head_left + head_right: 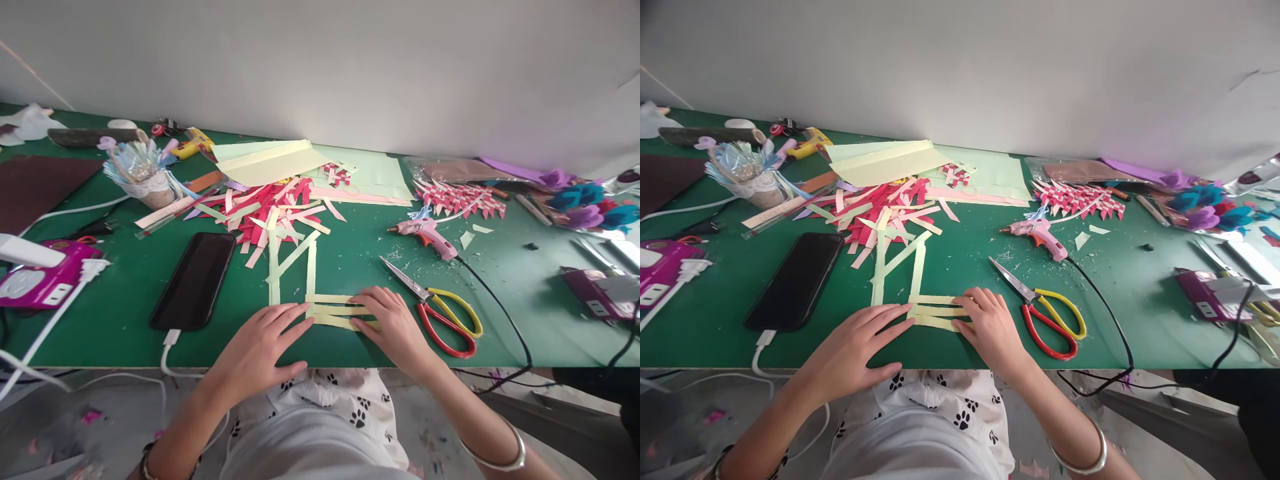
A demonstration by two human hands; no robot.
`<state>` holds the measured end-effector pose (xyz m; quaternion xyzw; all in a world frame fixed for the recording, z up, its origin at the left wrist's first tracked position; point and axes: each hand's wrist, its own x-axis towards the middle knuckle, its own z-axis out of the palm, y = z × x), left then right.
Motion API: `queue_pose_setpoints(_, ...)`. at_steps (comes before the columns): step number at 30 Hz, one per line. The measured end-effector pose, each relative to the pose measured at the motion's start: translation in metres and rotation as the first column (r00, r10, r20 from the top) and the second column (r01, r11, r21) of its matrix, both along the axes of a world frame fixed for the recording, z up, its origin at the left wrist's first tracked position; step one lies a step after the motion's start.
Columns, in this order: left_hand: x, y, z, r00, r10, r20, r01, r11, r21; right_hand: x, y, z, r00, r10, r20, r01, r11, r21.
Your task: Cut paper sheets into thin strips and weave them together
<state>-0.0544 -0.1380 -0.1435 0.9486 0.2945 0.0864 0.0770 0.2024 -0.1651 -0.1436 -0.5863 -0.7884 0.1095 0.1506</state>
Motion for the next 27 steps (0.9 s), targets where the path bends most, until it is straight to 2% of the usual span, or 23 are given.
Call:
queue_pose_setpoints(9, 0.010, -0.006, -0.002, 0.999, -0.006, 0.042, 0.006, 1.000, 0.015, 0.006, 0.013, 0.005, 0.999, 0.009, 0.036, -0.009, 1.000, 0.013)
queue_pose_setpoints(14, 0.014, -0.010, -0.006, 0.999, 0.007, 0.043, -0.009, 0.999, 0.039, -0.007, 0.017, 0.010, 0.978, 0.208, 0.026, -0.209, 0.978, 0.023)
queue_pose_setpoints(16, 0.014, -0.011, -0.007, 0.999, 0.013, 0.050, -0.015, 0.999, 0.040, -0.016, 0.018, 0.009, 0.967, 0.251, 0.037, -0.252, 0.968, 0.002)
queue_pose_setpoints(20, 0.011, -0.012, -0.008, 0.999, 0.006, 0.035, -0.008, 0.999, 0.047, -0.030, 0.024, 0.006, 0.971, 0.239, 0.012, -0.239, 0.971, -0.017)
queue_pose_setpoints(24, 0.011, -0.013, -0.008, 1.000, 0.002, -0.002, -0.002, 0.997, 0.079, -0.032, 0.031, 0.006, 0.988, 0.157, -0.007, -0.158, 0.987, -0.032)
queue_pose_setpoints(27, 0.013, -0.012, -0.008, 1.000, 0.017, -0.016, -0.015, 0.995, 0.097, -0.031, 0.035, 0.005, 0.989, 0.148, -0.008, -0.148, 0.988, -0.054)
